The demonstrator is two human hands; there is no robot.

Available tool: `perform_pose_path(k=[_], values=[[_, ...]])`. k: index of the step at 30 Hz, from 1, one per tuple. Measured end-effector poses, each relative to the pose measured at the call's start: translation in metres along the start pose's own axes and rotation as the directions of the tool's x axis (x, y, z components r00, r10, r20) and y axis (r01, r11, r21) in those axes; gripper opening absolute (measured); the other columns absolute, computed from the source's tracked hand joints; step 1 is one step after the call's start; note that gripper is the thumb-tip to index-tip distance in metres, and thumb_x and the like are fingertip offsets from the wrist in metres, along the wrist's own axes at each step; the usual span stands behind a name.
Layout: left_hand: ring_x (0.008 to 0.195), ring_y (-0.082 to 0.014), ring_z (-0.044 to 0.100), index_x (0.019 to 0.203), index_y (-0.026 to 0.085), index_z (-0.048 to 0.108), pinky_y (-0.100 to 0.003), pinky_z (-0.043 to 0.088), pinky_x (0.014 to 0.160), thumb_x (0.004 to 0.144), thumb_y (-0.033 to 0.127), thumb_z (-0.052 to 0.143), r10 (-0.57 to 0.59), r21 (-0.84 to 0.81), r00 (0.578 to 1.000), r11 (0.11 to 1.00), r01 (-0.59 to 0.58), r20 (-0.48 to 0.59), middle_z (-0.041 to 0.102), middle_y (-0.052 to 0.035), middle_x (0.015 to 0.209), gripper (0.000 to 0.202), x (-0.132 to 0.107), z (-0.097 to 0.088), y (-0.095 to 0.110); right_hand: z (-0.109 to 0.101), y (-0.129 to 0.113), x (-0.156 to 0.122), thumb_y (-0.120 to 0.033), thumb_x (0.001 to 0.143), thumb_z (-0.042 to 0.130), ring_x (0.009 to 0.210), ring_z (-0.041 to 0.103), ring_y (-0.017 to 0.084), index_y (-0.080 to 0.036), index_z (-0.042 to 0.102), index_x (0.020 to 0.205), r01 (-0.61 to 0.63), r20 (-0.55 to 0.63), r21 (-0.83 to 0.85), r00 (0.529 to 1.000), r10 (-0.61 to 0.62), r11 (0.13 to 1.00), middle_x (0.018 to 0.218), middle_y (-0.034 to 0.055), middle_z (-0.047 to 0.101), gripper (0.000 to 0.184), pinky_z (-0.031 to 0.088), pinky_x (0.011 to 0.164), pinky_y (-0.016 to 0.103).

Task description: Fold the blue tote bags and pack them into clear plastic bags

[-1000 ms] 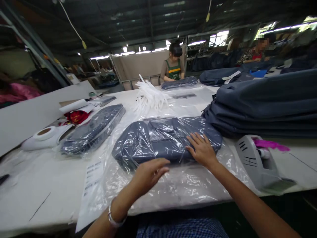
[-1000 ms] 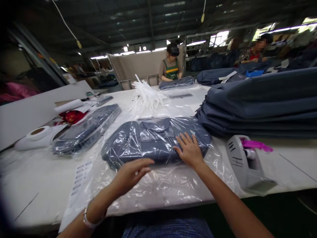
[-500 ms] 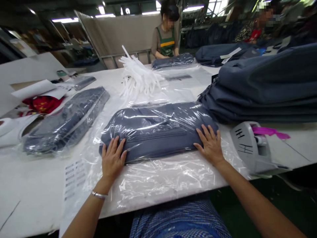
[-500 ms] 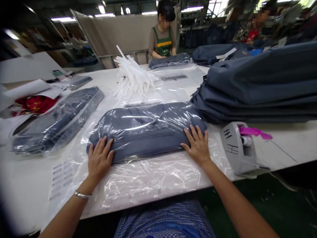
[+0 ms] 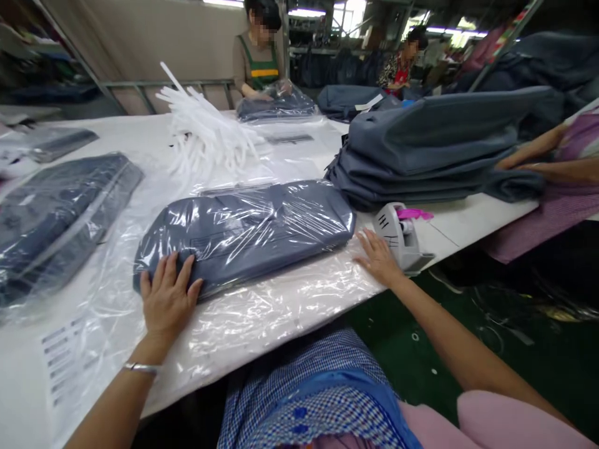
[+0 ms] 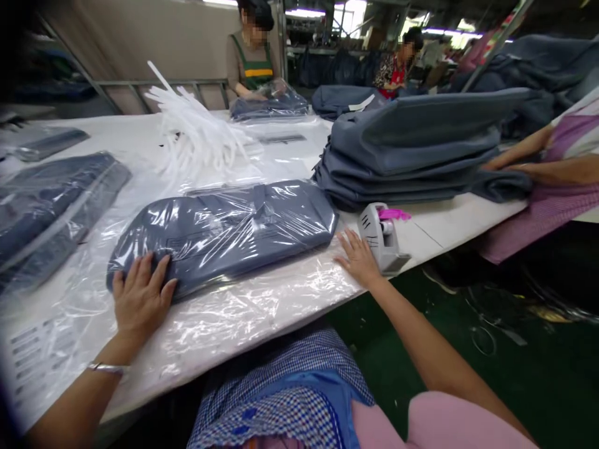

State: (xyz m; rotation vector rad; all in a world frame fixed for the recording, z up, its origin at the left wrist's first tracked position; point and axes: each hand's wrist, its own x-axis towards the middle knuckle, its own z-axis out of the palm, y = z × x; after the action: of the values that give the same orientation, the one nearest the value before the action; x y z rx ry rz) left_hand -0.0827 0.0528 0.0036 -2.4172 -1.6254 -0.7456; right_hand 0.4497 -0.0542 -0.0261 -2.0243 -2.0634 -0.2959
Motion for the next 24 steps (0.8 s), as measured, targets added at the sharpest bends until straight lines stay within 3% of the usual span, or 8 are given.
perform_pose_path(k=[5, 8, 12, 17, 21, 24], values=[[0.151, -0.0323, 0.016, 0.153, 0.022, 0.035, -0.056, 0.002, 0.122, 0.099, 0.045, 0.036, 0.006, 0.005, 1.0, 1.0, -0.006, 0.021, 0.021, -0.012, 0.164, 0.058, 0.001, -0.002, 0.002, -0.024, -0.021, -0.037, -0.028, 0.101, 0.038, 0.146, 0.03, 0.027, -0.022, 0.029, 0.155, 0.056, -0.107, 0.041, 0.993, -0.052, 0.998, 0.157, 0.0125, 0.036, 0.055, 0.026, 0.118, 0.053], [0.151, -0.0328, 0.016, 0.152, 0.021, 0.036, -0.057, 0.003, 0.121, 0.099, 0.046, 0.035, 0.005, 0.018, 1.0, 1.0, -0.005, 0.03, 0.022, -0.013, 0.163, 0.058, 0.002, -0.001, 0.002, -0.038, -0.049, -0.058, -0.033, 0.1, 0.045, 0.145, 0.032, 0.027, -0.024, 0.03, 0.154, 0.201, -0.101, 0.137, 0.977, -0.188, 0.97, 0.153, 0.0102, 0.043, 0.057, 0.023, 0.12, 0.054], [0.151, -0.0331, 0.017, 0.152, 0.022, 0.036, -0.058, 0.005, 0.12, 0.098, 0.046, 0.035, 0.001, 0.028, 0.999, 1.0, -0.003, 0.037, 0.023, -0.0132, 0.163, 0.058, 0.003, -0.001, 0.001, -0.042, -0.076, -0.068, -0.046, 0.095, 0.056, 0.147, 0.028, 0.028, -0.022, 0.029, 0.155, 0.386, 0.031, 0.262, 0.913, -0.408, 0.884, 0.155, 0.011, 0.039, 0.07, 0.024, 0.12, 0.055], [0.151, -0.033, 0.017, 0.151, 0.02, 0.038, -0.057, 0.005, 0.12, 0.098, 0.046, 0.034, 0.0, 0.045, 0.999, 0.999, -0.003, 0.05, 0.025, -0.0148, 0.162, 0.058, 0.003, -0.003, 0.003, -0.029, -0.067, -0.072, -0.038, 0.097, 0.055, 0.145, 0.032, 0.024, -0.024, 0.028, 0.155, 0.391, 0.084, 0.31, 0.897, -0.435, 0.867, 0.155, 0.0102, 0.039, 0.065, 0.032, 0.118, 0.051], [0.15, -0.0334, 0.018, 0.15, 0.019, 0.04, -0.057, 0.004, 0.12, 0.098, 0.045, 0.034, -0.003, 0.04, 0.999, 0.999, 0.001, 0.049, 0.025, -0.0149, 0.162, 0.058, 0.003, -0.003, 0.004, -0.025, -0.055, -0.075, -0.026, 0.099, 0.053, 0.14, 0.042, 0.023, -0.027, 0.041, 0.149, 0.419, 0.012, 0.348, 0.893, -0.451, 0.839, 0.148, 0.0065, 0.05, 0.052, 0.038, 0.116, 0.048], [0.15, -0.0329, 0.019, 0.15, 0.021, 0.039, -0.056, 0.003, 0.12, 0.099, 0.045, 0.034, -0.01, 0.039, 0.998, 0.999, 0.008, 0.059, 0.024, -0.0138, 0.162, 0.058, 0.003, -0.003, 0.005, -0.031, -0.052, -0.068, -0.026, 0.096, 0.058, 0.135, 0.049, 0.022, -0.029, 0.052, 0.141, 0.419, 0.015, 0.407, 0.885, -0.465, 0.812, 0.142, 0.0036, 0.057, 0.046, 0.043, 0.113, 0.044]])
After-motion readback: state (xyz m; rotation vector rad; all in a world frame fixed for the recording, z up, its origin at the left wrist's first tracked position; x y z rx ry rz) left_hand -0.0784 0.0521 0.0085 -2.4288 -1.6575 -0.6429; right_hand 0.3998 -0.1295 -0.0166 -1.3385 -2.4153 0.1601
